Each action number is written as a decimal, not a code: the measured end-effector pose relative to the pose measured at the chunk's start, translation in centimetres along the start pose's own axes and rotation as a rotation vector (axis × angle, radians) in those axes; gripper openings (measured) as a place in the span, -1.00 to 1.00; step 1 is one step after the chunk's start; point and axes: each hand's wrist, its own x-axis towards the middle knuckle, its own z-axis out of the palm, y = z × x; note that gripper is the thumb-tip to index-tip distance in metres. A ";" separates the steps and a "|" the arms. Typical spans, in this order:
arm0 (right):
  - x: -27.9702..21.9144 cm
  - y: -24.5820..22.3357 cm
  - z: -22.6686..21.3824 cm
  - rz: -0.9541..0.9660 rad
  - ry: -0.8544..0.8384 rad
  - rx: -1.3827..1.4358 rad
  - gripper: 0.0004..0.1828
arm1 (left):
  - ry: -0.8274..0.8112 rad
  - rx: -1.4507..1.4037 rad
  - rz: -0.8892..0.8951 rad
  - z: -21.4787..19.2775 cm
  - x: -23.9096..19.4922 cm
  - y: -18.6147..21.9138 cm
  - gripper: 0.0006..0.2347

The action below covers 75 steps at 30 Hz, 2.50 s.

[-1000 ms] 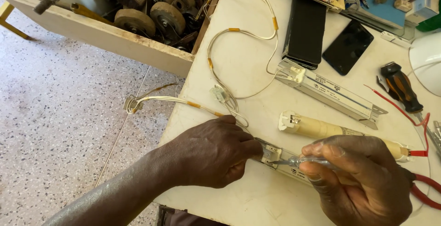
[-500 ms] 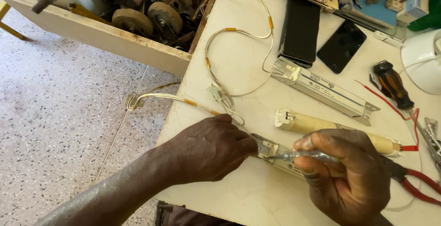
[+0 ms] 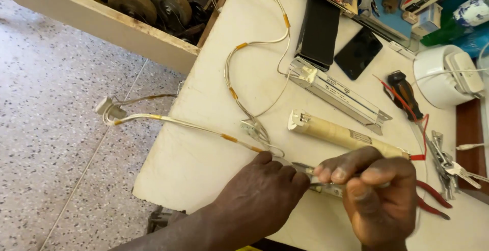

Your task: Repairing electronic components by tightening terminals with a screwdriver and adjusting wires on a workbench.

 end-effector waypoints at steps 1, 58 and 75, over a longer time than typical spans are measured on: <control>-0.1 0.2 -0.5 0.045 -0.038 0.180 -0.82 | 0.000 0.027 -0.012 0.4 0.2 0.1 -0.96; 1.0 -1.5 2.8 0.255 0.185 0.475 -0.48 | 0.005 0.099 -0.182 -0.3 0.8 1.2 -0.80; 2.3 -1.8 3.9 0.283 0.139 0.435 -0.52 | -0.182 -0.062 -0.242 -1.2 1.7 0.1 -0.89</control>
